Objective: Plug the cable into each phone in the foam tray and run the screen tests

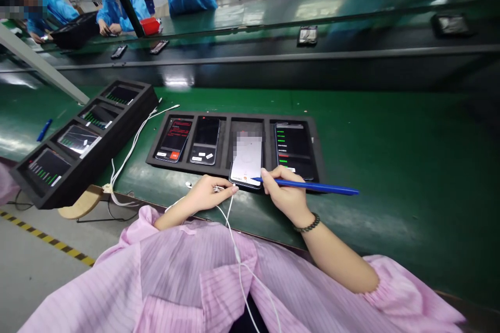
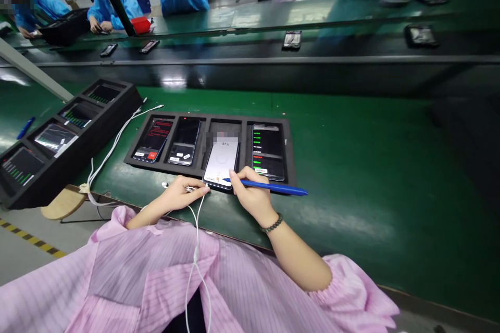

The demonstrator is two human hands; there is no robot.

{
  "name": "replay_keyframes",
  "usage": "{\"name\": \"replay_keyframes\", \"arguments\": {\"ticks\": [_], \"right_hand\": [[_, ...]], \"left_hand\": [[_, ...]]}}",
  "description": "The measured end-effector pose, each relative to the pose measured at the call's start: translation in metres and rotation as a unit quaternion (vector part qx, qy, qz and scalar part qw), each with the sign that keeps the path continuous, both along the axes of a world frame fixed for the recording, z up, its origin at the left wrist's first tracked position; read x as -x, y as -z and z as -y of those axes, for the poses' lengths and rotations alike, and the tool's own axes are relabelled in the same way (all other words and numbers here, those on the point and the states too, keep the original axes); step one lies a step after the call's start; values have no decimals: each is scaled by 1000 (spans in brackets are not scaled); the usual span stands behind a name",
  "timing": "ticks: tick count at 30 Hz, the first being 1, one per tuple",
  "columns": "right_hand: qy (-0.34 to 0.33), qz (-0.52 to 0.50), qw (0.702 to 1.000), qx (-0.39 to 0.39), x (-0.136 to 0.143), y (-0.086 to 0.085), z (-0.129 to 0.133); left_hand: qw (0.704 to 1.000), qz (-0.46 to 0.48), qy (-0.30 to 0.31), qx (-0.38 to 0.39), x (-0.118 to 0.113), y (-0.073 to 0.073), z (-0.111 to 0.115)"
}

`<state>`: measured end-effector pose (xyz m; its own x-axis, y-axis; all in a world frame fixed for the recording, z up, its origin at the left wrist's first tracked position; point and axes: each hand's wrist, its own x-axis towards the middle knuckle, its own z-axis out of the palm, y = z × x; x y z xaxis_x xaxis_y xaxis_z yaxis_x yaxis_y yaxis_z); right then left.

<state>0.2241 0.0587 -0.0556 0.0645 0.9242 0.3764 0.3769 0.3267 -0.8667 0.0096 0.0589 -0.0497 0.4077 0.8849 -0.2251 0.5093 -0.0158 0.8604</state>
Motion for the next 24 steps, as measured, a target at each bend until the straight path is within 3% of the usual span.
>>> {"name": "replay_keyframes", "arguments": {"ticks": [9, 24], "right_hand": [[-34, 43, 998, 5, -1, 4, 1], [-29, 43, 998, -28, -3, 2, 1]], "left_hand": [[1000, -5, 9, -6, 0, -3, 0], [1000, 1, 26, -5, 1, -1, -1]]}}
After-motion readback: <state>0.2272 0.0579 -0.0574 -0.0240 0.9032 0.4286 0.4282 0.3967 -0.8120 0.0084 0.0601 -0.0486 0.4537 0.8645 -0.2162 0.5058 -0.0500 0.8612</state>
